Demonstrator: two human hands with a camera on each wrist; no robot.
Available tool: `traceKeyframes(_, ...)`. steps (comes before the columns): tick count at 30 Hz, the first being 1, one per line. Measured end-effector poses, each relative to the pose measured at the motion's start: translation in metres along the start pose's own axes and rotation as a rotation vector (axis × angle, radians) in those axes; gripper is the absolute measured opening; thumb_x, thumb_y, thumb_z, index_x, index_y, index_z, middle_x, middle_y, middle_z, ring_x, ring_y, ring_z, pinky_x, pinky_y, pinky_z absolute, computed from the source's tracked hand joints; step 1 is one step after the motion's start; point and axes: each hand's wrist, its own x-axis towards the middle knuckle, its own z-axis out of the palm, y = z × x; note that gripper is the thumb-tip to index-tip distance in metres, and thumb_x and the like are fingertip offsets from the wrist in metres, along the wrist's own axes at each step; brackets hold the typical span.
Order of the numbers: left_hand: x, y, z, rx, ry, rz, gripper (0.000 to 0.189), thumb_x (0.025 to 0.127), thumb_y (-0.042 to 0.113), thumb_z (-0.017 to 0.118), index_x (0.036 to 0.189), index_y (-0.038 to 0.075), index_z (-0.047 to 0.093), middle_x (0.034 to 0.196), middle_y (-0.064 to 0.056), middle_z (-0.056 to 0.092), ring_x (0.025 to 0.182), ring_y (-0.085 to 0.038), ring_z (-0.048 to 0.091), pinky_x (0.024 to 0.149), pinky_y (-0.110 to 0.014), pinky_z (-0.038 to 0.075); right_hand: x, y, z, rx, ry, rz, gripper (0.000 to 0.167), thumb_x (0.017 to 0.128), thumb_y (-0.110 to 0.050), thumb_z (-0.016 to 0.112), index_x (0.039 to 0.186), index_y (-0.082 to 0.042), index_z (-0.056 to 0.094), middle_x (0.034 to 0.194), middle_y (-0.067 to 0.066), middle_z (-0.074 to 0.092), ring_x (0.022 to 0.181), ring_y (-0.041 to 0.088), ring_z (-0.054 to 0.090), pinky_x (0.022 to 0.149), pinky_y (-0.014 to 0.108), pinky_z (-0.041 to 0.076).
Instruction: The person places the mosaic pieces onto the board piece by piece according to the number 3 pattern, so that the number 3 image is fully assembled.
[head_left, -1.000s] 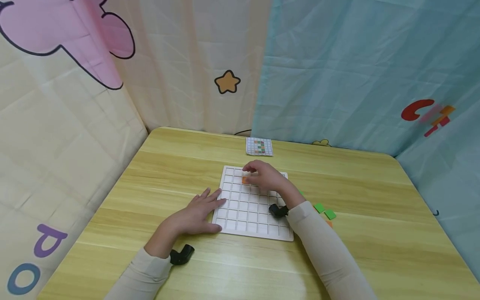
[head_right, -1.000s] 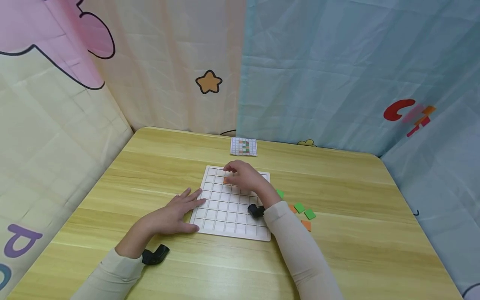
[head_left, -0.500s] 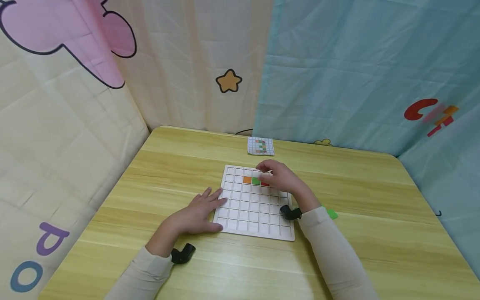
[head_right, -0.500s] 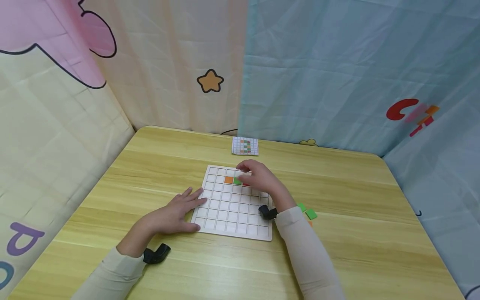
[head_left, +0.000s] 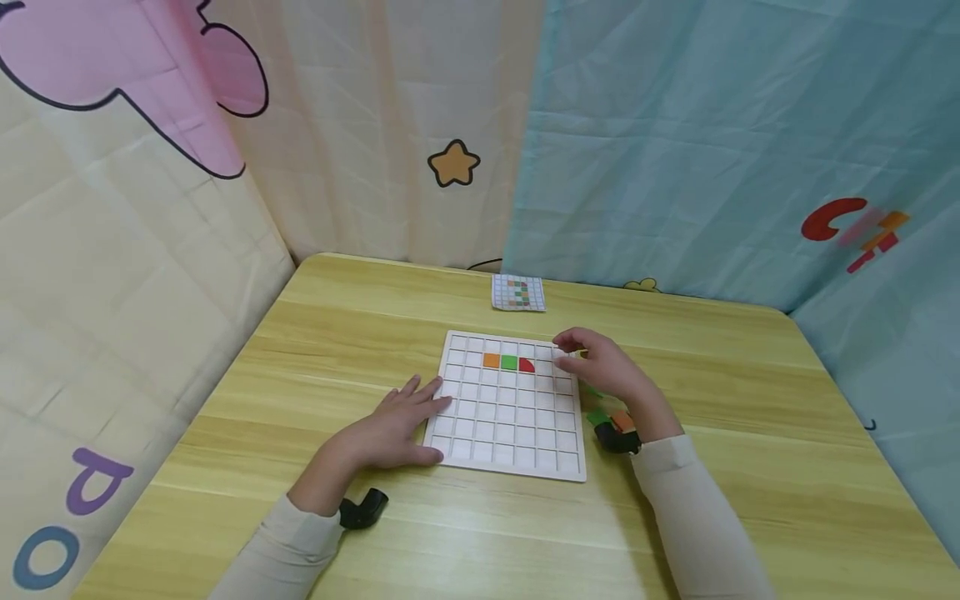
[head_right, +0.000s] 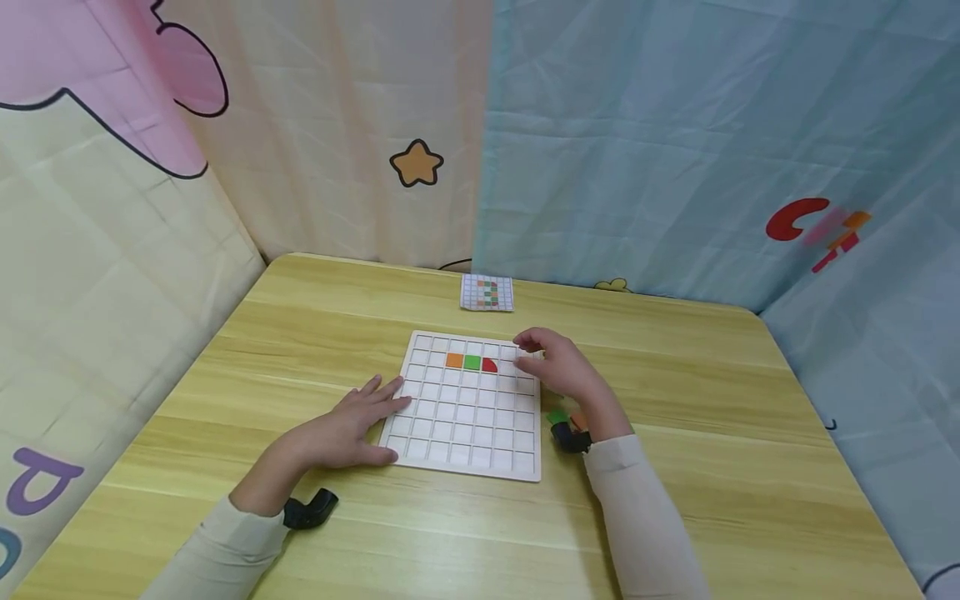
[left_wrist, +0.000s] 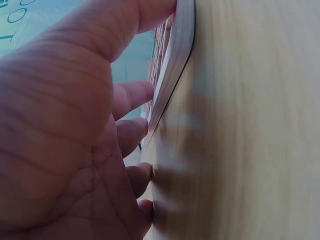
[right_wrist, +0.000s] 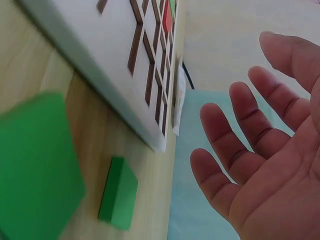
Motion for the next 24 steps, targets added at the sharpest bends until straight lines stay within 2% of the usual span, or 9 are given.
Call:
traceKeyframes(12,0.0,-0.001,0.0,0.011,-0.004,0.009,0.08,0.085,0.04,0.075,0.152,0.014,0.042,0.164,-0.007,0.018,0.151,-0.036,0.002,0.118,-0.056,0.006,-0.019,0.023,-0.011,-0.007,0.026,0.064,0.035,0.098,-0.019,0.064,0.129,-0.003,0.06,0.129,0.015,0.059,0.122,0.035,0.05,0.107,0.056,0.036)
traceKeyframes(19,0.0,0.0,0.0,0.006,-0.008,-0.003,0.08,0.084,0.04,0.076,0.152,0.014,0.042,0.165,-0.006,0.018,0.151,-0.035,0.002,0.118,-0.055,0.006,-0.031,0.036,-0.017,-0.033,0.022,0.089,0.034,0.098,-0.019,0.063,0.129,-0.004,0.059,0.128,0.016,0.059,0.119,0.035,0.052,0.098,0.052,0.045)
traceKeyframes(24,0.0,0.0,0.0,0.005,-0.008,-0.004,0.08,0.084,0.04,0.076,0.152,0.014,0.042,0.165,-0.005,0.017,0.151,-0.035,0.001,0.118,-0.055,0.006,-0.035,0.042,-0.019,-0.041,0.017,0.097,0.032,0.098,-0.017,0.063,0.127,-0.004,0.059,0.124,0.016,0.06,0.116,0.034,0.053,0.096,0.05,0.047)
